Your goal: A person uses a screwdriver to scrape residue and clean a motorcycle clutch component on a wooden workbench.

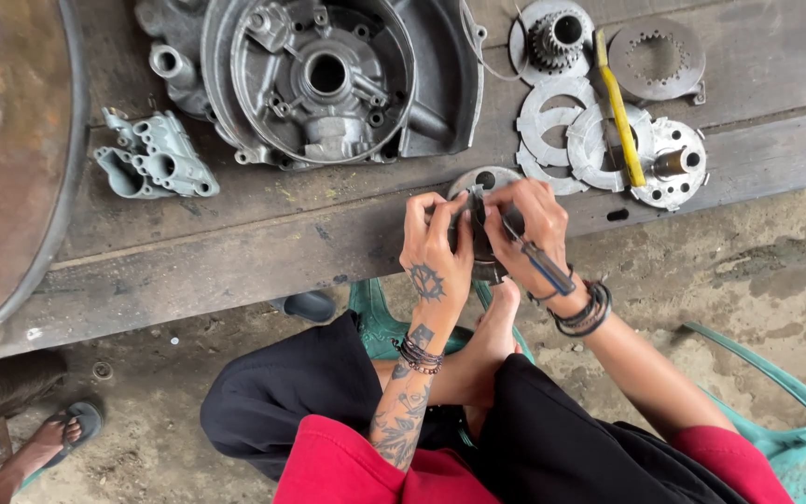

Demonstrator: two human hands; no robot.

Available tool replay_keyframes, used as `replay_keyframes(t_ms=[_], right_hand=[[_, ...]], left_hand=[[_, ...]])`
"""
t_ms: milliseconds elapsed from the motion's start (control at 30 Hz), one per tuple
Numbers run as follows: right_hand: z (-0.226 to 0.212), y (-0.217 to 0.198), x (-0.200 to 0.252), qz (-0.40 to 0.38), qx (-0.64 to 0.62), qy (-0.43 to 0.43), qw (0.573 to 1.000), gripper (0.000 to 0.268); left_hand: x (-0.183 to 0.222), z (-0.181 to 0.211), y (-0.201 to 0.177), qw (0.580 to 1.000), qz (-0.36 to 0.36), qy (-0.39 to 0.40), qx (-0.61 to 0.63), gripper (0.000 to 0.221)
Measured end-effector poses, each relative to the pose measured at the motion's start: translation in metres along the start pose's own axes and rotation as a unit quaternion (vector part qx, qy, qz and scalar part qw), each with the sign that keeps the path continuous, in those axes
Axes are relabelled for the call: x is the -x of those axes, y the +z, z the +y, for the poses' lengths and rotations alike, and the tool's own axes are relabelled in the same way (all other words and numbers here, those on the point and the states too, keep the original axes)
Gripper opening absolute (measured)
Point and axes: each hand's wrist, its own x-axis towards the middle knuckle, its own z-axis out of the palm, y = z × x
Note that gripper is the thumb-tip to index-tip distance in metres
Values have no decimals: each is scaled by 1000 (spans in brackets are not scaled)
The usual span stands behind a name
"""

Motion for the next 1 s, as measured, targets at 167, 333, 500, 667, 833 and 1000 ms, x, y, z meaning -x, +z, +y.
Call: replay_keyframes(t_ms=[167, 333, 500, 667, 833, 1000], right_hand=[[-1, -2, 15, -5, 14, 12, 1000, 16], [2, 2, 2, 4, 25, 3, 1000, 18], [-3, -2, 20, -1, 28, 20, 999, 16], [-4, -15, 28, 32, -34, 86, 995, 16], [19, -31, 45, 113, -117, 155, 974, 7], [42, -53, 68, 180, -151, 195, 952, 5]], left_hand=[[-1, 0, -1, 1000, 1, -5, 0, 11], [2, -1, 1, 1000, 5, 7, -8, 12], [2, -3, -1, 1000, -12, -5, 23, 9], [4, -8, 3, 999, -17, -10, 27, 9], [3, -13, 4, 999, -25, -6, 29, 12], [-6, -38, -1, 992, -35, -6, 125, 29]])
